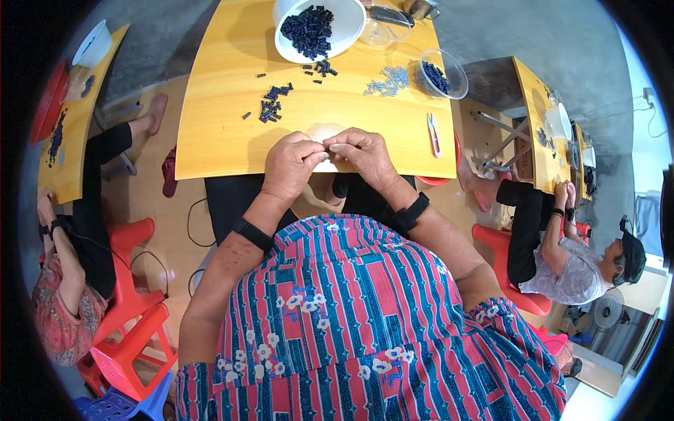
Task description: Manually assembling small black plastic tubes with silver inserts or fittings at a table.
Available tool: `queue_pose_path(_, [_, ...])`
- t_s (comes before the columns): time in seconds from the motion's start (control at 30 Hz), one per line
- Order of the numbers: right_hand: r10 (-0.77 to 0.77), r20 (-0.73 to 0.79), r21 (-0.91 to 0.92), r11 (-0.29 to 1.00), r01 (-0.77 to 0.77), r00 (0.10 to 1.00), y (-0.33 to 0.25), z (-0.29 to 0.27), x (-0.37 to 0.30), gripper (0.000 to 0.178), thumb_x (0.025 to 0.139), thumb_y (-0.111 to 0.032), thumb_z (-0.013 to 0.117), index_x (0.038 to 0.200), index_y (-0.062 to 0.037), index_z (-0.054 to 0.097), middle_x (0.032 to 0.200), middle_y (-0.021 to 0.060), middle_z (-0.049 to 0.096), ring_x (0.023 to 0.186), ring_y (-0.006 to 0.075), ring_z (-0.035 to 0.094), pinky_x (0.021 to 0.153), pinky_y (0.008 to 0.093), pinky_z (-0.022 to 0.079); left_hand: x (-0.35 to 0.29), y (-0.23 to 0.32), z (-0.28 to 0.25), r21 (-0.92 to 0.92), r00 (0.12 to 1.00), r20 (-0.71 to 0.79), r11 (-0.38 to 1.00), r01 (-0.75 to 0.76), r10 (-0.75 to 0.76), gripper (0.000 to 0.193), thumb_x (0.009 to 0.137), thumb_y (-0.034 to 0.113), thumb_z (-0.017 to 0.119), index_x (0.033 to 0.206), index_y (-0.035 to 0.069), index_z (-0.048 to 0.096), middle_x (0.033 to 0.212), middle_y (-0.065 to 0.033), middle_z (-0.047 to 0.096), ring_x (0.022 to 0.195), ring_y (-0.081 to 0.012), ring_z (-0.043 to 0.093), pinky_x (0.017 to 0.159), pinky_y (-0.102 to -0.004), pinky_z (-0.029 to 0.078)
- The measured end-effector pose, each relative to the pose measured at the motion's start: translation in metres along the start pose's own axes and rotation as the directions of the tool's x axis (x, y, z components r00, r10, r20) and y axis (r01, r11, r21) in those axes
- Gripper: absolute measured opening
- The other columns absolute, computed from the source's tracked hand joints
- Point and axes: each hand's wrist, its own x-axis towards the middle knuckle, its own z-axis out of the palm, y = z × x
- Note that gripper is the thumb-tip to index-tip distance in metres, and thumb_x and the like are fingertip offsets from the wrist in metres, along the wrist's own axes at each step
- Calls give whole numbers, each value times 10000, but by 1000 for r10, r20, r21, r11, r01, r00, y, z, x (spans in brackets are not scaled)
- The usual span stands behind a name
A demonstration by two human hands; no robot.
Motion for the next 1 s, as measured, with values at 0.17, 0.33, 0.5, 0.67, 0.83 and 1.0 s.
queue_pose_path(0.17, [79,49,-35,996,-78,996,-6,0,2,103,886,-71,681,949,-3,726,796,36,689,732,86,628,705,226,528,-2,-3,1,51,999,-21,998,-48,49,99,722,126,771,800,84,727,765,-74,622,756,-268,602,670,-371,490])
queue_pose_path(0.33, [186,61,0,982,-187,981,-16,0,2,59,867,-32,684,892,18,701,749,36,676,658,84,619,621,225,530,-3,-4,3,101,994,-36,990,-101,105,105,717,128,771,802,89,723,763,-69,615,769,-277,591,675,-381,489])
queue_pose_path(0.5, [205,88,25,978,-208,975,-12,0,5,51,869,-29,676,872,22,673,752,43,670,659,86,620,612,226,529,-1,-2,2,100,990,-45,987,-128,134,104,725,116,762,817,90,722,769,-64,614,770,-274,587,683,-377,491])
queue_pose_path(0.67, [167,74,-36,986,-164,983,-7,0,7,58,873,-31,663,887,26,666,763,48,670,656,92,625,595,232,530,0,-1,2,98,992,-29,988,-118,121,104,727,114,760,819,85,720,778,-66,620,776,-276,591,688,-377,490])
queue_pose_path(0.83, [239,37,-36,971,-238,970,-11,2,8,72,886,-38,654,926,21,665,783,51,674,657,95,636,603,230,540,-2,-3,1,69,993,-37,992,-109,112,97,735,114,757,817,79,720,784,-71,628,785,-279,595,695,-381,491])
queue_pose_path(1.0, [230,46,101,967,-234,972,-7,-2,5,75,890,-19,645,953,15,666,800,54,682,669,96,649,618,227,551,-1,-4,1,87,993,-34,990,-111,115,95,742,126,755,818,78,724,795,-80,641,793,-286,604,708,-378,494])
